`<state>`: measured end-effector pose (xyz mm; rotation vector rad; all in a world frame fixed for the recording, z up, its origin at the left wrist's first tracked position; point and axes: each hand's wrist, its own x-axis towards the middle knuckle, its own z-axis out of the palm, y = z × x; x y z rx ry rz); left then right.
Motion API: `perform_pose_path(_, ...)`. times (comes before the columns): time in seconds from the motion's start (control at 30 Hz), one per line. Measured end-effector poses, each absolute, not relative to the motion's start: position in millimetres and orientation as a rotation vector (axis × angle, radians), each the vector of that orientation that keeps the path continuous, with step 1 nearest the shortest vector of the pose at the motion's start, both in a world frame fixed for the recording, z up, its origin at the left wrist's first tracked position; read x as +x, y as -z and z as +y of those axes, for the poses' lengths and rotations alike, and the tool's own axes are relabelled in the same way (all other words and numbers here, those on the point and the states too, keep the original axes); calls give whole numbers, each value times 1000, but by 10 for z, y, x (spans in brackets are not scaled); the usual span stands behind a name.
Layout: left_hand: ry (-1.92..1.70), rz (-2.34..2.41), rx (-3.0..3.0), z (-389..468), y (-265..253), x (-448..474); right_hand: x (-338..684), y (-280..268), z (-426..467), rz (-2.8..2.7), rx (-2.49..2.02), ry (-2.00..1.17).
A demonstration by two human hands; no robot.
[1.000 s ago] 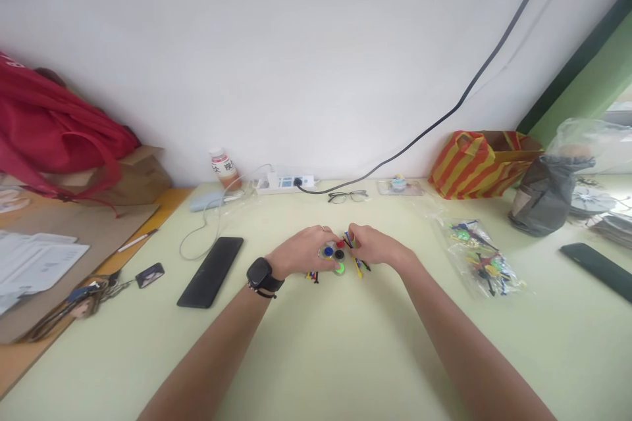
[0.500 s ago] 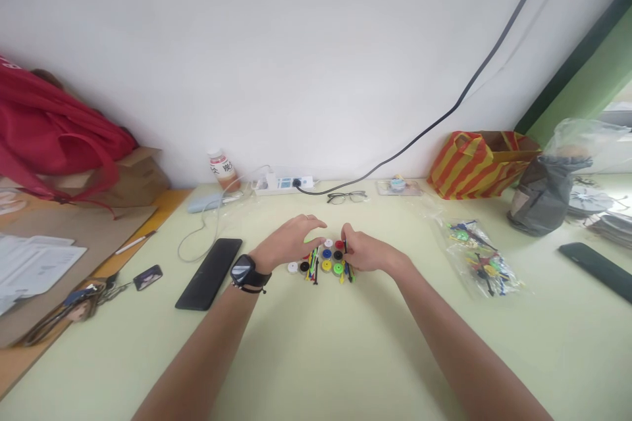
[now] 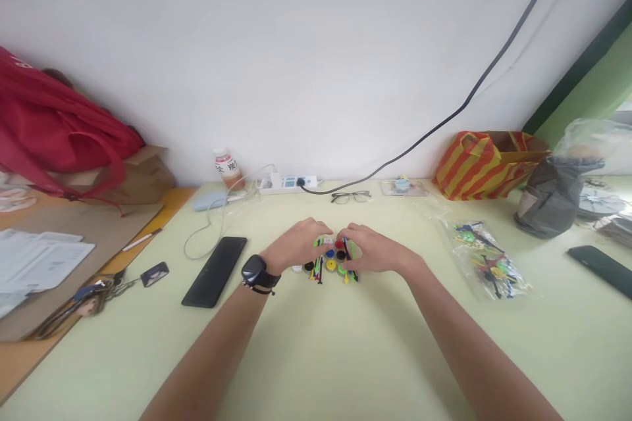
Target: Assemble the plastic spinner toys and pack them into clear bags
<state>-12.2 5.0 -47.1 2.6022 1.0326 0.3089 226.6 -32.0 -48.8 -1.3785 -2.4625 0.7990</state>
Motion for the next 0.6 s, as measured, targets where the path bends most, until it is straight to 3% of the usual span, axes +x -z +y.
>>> perform_pose_path(0.37, -181, 981, 2606, -25, 419, -73, 2290, 477, -343, -2461, -1396, -799)
perform_pose_path(0.6, -333, 1216, 2529, 20, 418, -417, 2316, 623, -476, -2378, -1322, -665)
